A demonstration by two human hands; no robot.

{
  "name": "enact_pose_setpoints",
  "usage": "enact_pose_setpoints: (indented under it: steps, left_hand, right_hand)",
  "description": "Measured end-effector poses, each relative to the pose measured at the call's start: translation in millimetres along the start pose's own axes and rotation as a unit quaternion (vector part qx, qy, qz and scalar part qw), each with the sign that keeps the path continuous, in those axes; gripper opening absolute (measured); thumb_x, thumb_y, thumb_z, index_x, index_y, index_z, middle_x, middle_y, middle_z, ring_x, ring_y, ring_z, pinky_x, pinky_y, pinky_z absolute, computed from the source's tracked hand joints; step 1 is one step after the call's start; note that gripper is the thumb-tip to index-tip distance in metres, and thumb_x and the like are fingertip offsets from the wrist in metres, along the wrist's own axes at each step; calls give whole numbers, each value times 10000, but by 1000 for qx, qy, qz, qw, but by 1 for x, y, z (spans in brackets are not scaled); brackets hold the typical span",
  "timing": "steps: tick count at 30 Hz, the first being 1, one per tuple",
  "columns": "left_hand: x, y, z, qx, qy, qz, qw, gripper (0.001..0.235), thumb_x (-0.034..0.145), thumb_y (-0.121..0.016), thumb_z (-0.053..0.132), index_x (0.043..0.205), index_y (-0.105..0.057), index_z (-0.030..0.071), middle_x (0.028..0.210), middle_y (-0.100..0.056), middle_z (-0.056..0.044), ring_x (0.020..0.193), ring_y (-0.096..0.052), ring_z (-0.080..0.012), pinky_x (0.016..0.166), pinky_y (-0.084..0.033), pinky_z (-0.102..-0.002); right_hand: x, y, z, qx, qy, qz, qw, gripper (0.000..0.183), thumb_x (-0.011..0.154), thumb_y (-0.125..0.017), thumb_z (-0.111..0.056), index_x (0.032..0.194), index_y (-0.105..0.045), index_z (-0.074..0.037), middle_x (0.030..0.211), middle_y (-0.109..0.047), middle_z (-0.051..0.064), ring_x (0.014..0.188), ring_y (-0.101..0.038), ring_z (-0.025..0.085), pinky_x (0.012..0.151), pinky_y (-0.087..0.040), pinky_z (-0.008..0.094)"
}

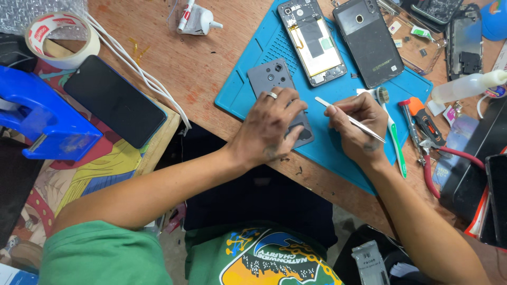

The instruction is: The person uses a metal spudger to pry and scrape adhesive from the back cover of a smartphone. They work around the camera module and edges, then set the cover aside and open a small parts container.

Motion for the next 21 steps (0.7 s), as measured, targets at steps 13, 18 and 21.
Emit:
enact_pose_setpoints:
  steps: [13,18,21]
  left_hand:
    - [23,-23,-13,-57,70,26,996,148,886,-755,170,811,-716,49,874,-635,-59,849,-625,-225,811,-521,-381]
    - [20,-26,-15,-21,34,58,998,182,945,-694,185,840,-634,48,877,-612,-83,841,-610,-249,796,-510,-395]
    - [19,-25,-16,-21,33,62,997,199,984,-655,191,860,-586,52,875,-592,-93,834,-602,-255,798,-511,-398]
  right_hand:
    - [-5,-8,-5,45,4,17,999,175,1045,-682,-104,1113,-544,-21,1046,-730,151,874,-709,134,761,-590,244]
    - [-16,-17,-25,13,55,-47,997,109,1107,-571,-94,1193,-578,-28,1126,-752,132,1008,-740,163,893,-610,268]
    - [-19,-20,-39,-220,128,-79,964,62,1025,-653,-14,1080,-680,-26,1024,-760,115,906,-751,170,787,-590,280]
Point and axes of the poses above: each hand's wrist, its own x-axis towards the middle knuckle, its own y-axis out of the back of the hand, z = x × y, the point moved 1 cm from there along x, towards the middle knuckle
